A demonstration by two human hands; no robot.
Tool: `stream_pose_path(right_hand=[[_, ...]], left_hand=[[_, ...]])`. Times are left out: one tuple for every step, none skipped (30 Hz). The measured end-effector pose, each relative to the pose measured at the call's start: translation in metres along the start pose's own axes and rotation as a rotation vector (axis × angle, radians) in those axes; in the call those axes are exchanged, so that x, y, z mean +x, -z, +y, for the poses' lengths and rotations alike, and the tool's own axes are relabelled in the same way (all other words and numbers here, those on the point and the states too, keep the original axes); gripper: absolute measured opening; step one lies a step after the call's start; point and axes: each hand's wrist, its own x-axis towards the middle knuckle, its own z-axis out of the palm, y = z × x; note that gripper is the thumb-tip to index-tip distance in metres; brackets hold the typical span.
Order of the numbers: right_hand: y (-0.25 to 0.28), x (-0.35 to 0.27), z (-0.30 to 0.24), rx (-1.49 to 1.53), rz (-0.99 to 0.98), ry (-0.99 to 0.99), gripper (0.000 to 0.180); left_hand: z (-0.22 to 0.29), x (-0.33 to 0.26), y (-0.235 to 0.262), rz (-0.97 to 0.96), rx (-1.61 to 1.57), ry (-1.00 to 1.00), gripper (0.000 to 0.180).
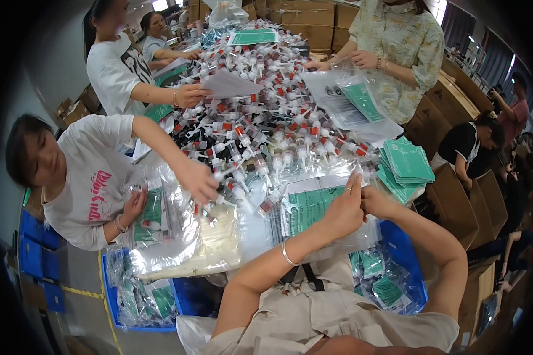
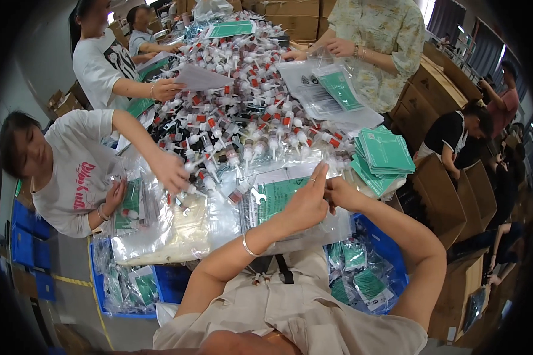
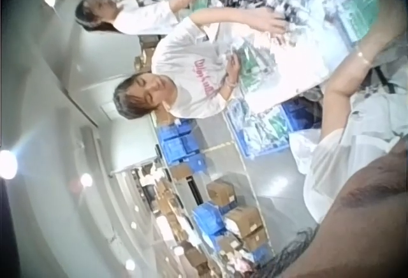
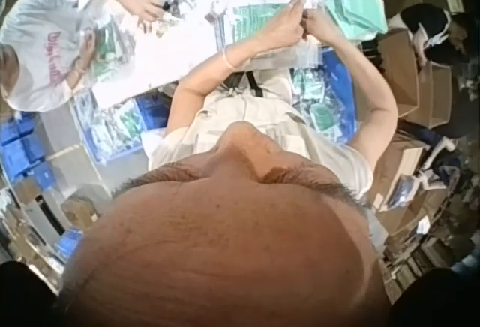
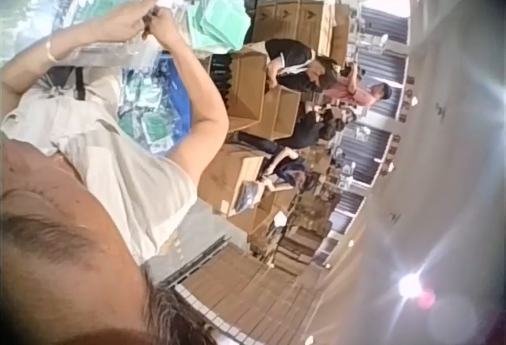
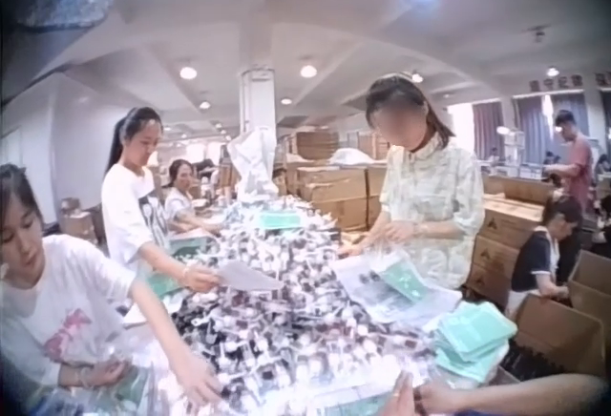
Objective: Packing small spray bottles and green user manuals into plastic zip-lock bags at a factory workstation.
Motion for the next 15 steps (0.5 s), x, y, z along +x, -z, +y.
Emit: stream_pose_path(right_hand=[[-0.004, 0.006, 0.008, -0.006, -0.005, -0.005, 0.015], [-0.013, 0.017, 0.027, -0.013, 0.094, 0.263, 0.017], [-0.023, 0.026, 0.032, -0.019, 0.187, 0.532, 0.019], [-0.020, 0.028, 0.034, 0.029, 0.084, 0.585, 0.025], [-0.008, 0.030, 0.033, 0.024, 0.075, 0.582, 0.025], [0.002, 0.028, -0.005, -0.223, -0.104, 0.264, 0.025], [0.013, 0.031, -0.032, -0.471, -0.270, -0.057, 0.026], [0.029, 0.036, -0.035, -0.459, -0.253, -0.239, 0.025], [0.026, 0.038, -0.051, -0.471, -0.271, -0.234, 0.025], [0.018, 0.035, -0.075, -0.726, 0.011, -0.020, 0.023], [0.007, 0.036, -0.089, -0.957, 0.308, 0.199, 0.021], [-0.006, 0.043, -0.089, -0.832, 0.281, 0.368, 0.022], [-0.030, 0.056, -0.088, -0.703, 0.241, 0.547, 0.022], [-0.060, 0.075, -0.088, -0.806, 0.152, 0.670, 0.024], [-0.087, 0.089, -0.084, -0.911, 0.070, 0.783, 0.027]], left_hand=[[-0.001, 0.001, -0.002, -0.009, -0.059, -0.013, 0.074], [-0.003, 0.002, -0.006, 0.025, -0.061, -0.055, 0.075], [-0.007, 0.003, -0.008, 0.035, -0.065, -0.048, 0.075], [-0.010, 0.003, -0.009, 0.057, -0.088, -0.063, 0.075], [-0.014, 0.004, -0.009, 0.079, -0.111, -0.080, 0.075], [-0.024, 0.000, -0.009, 0.093, -0.107, -0.067, 0.075], [-0.035, -0.003, -0.012, 0.122, -0.117, -0.039, 0.075], [-0.045, -0.006, -0.016, 0.151, -0.129, -0.012, 0.075], [-0.060, -0.010, -0.023, 0.169, -0.125, 0.000, 0.075], [-0.076, -0.016, -0.031, 0.126, -0.092, 0.056, 0.075], [-0.084, -0.019, -0.035, 0.073, -0.062, 0.107, 0.076], [-0.072, -0.017, -0.027, -0.058, -0.045, 0.204, 0.074], [-0.082, -0.019, -0.032, -0.052, -0.047, 0.207, 0.074], [-0.102, -0.024, -0.043, 0.113, 0.098, -0.025, 0.072], [-0.112, -0.027, -0.053, 0.270, 0.236, -0.267, 0.071]])
